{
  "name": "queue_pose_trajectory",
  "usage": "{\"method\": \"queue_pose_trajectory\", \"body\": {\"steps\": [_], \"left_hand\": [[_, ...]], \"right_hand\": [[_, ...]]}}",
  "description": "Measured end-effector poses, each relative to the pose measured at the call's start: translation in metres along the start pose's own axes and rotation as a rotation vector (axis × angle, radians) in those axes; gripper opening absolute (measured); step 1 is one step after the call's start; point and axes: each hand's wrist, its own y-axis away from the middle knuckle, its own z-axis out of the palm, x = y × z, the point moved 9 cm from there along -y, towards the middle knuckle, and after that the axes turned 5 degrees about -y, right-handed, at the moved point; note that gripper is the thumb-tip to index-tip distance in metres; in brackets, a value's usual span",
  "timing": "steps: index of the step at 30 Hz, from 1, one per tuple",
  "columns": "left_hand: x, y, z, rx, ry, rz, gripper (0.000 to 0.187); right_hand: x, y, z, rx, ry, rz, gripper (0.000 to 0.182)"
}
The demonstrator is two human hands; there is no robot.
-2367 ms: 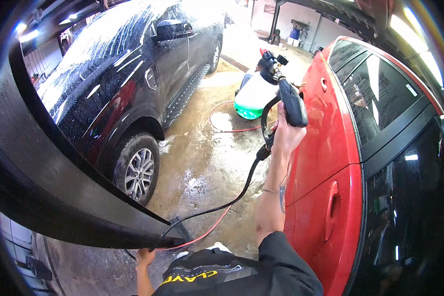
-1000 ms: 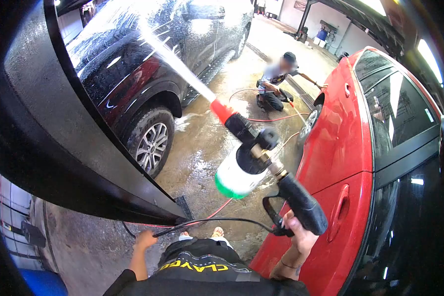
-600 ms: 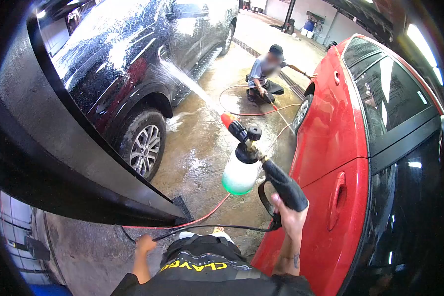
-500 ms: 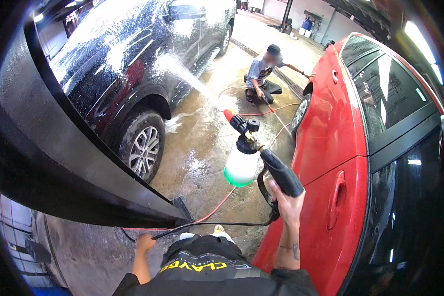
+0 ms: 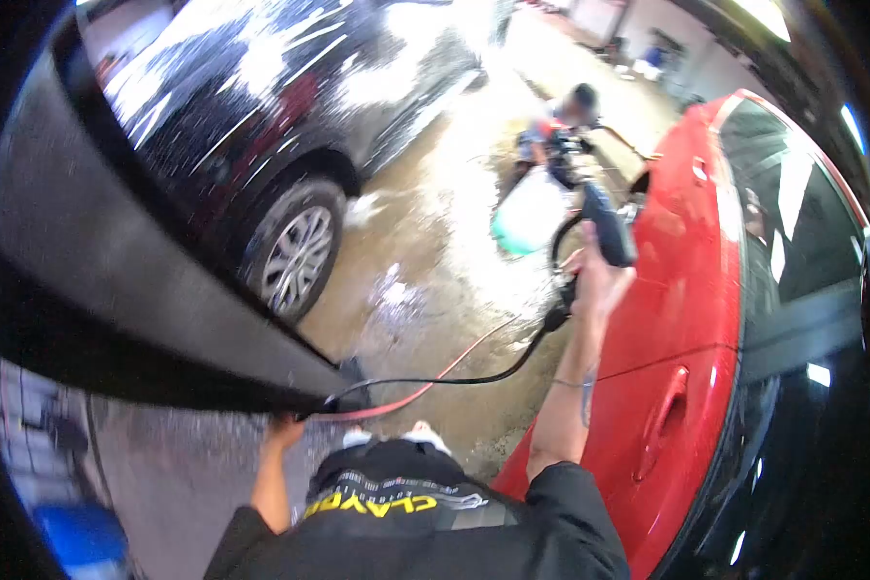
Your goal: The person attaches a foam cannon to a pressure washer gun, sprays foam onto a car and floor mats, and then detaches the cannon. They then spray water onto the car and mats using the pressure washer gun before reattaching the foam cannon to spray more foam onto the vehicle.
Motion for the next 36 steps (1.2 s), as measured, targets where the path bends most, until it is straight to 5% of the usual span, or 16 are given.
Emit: {"method": "queue_pose_trajectory", "body": {"steps": [1,3,5,7,15,19,26,29,31,36], "left_hand": [[-0.007,0.002,0.006,-0.223,-0.067,-0.188,0.067],[-0.043,0.001,0.036,-0.206,-0.226,-0.283,0.064],[-0.014,0.014,-0.002,-0.245,-0.195,-0.301,0.056],[-0.014,0.013,-0.006,-0.117,-0.236,-0.244,0.052],[-0.003,0.009,-0.002,-0.127,-0.221,-0.267,0.047],[-0.017,0.008,0.026,-0.374,-0.268,-0.267,0.047],[-0.024,0.003,0.014,-0.175,-0.181,-0.234,0.048],[-0.012,-0.004,0.007,-0.058,-0.032,-0.168,0.048],[0.005,-0.017,0.008,0.004,-0.076,0.113,0.043],[-0.003,-0.013,0.008,-0.042,-0.001,0.004,0.043]], "right_hand": [[0.011,-0.003,0.001,0.003,0.032,0.041,0.016],[0.033,0.0,-0.004,0.082,-0.109,0.071,0.015],[0.046,-0.007,-0.004,0.035,-0.124,0.038,0.016],[0.047,-0.009,-0.003,0.013,-0.106,0.056,0.017],[0.069,0.022,-0.007,-0.067,-0.014,0.048,0.017],[0.072,0.037,-0.01,-0.062,-0.057,0.105,0.021],[0.008,0.025,-0.011,0.138,-0.207,-0.095,0.017],[0.008,0.001,-0.006,0.088,-0.104,-0.005,0.017],[-0.008,-0.002,-0.003,0.124,-0.189,-0.128,0.017],[-0.01,-0.031,0.005,0.12,-0.211,-0.012,0.022]]}}
